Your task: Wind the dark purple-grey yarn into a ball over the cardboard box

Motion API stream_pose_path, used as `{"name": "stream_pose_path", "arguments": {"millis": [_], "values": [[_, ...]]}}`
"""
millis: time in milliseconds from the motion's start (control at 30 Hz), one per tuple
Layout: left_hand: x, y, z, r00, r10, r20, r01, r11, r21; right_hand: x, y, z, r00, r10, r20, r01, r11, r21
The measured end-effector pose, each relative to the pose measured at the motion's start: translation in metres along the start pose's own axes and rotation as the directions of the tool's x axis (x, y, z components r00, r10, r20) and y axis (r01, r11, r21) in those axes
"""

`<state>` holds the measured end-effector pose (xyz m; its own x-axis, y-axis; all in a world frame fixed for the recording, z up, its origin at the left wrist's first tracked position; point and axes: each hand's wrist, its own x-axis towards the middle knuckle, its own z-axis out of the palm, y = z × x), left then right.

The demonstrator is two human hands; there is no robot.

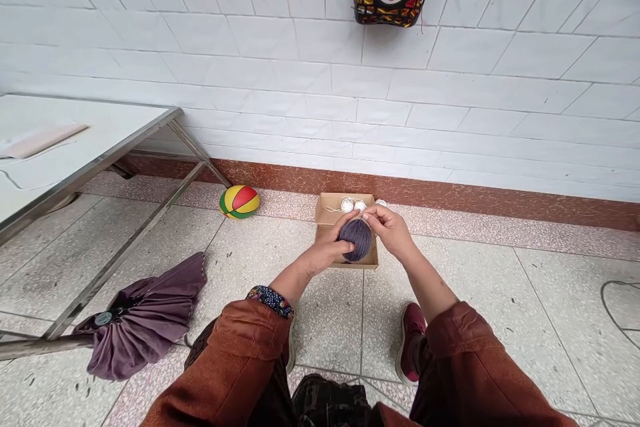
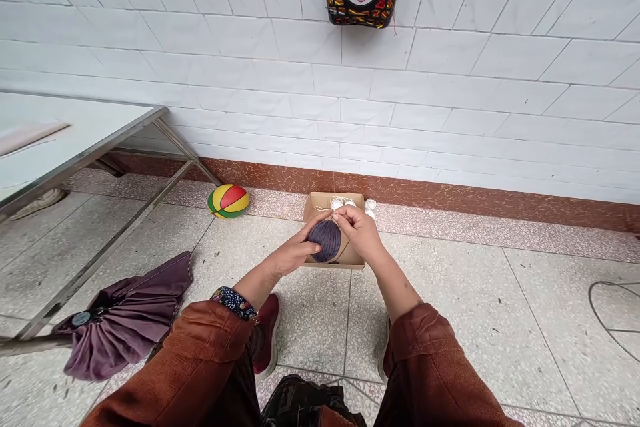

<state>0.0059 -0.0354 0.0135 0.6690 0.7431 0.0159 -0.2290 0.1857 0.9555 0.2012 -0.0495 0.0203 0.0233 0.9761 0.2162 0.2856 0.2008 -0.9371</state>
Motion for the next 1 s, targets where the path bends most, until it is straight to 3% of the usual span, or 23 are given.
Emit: {"name": "stream_pose_path", "arguments": {"millis": [133,333,433,567,700,833,1000], "values": [[-0.003,0.004,0.001,0.996,-0.077,0.053,0.089,0.954,-0.287,0.001,0.009,0.001,0.997,0.069,-0.02,-0.07,0.995,-0.066],[0.001,0.015,-0.001,0.994,-0.032,-0.102,-0.015,0.904,-0.427,-0.001,0.009,0.007,0.996,0.078,0.038,-0.07,0.98,-0.185],[0.006,0.015,-0.006,0.976,-0.018,-0.217,-0.072,0.913,-0.402,-0.004,0.008,0.014,0.992,0.022,0.121,0.006,0.973,-0.229],[0.014,0.008,-0.017,0.919,-0.055,-0.391,-0.076,0.946,-0.314,-0.01,0.001,0.018,0.959,-0.043,0.28,0.104,0.972,-0.208],[0.019,-0.002,-0.024,0.874,0.001,-0.486,-0.03,0.998,-0.051,-0.014,-0.017,0.011,0.916,-0.072,0.395,0.121,0.987,-0.102],[0.016,-0.009,-0.022,0.929,0.046,-0.368,0.035,0.977,0.21,-0.01,-0.027,0.001,0.954,-0.127,0.273,0.139,0.99,-0.025],[0.005,-0.003,-0.012,0.996,-0.08,-0.045,0.087,0.978,0.189,0.0,-0.01,-0.004,0.995,-0.095,0.031,0.097,0.993,-0.062]]}}
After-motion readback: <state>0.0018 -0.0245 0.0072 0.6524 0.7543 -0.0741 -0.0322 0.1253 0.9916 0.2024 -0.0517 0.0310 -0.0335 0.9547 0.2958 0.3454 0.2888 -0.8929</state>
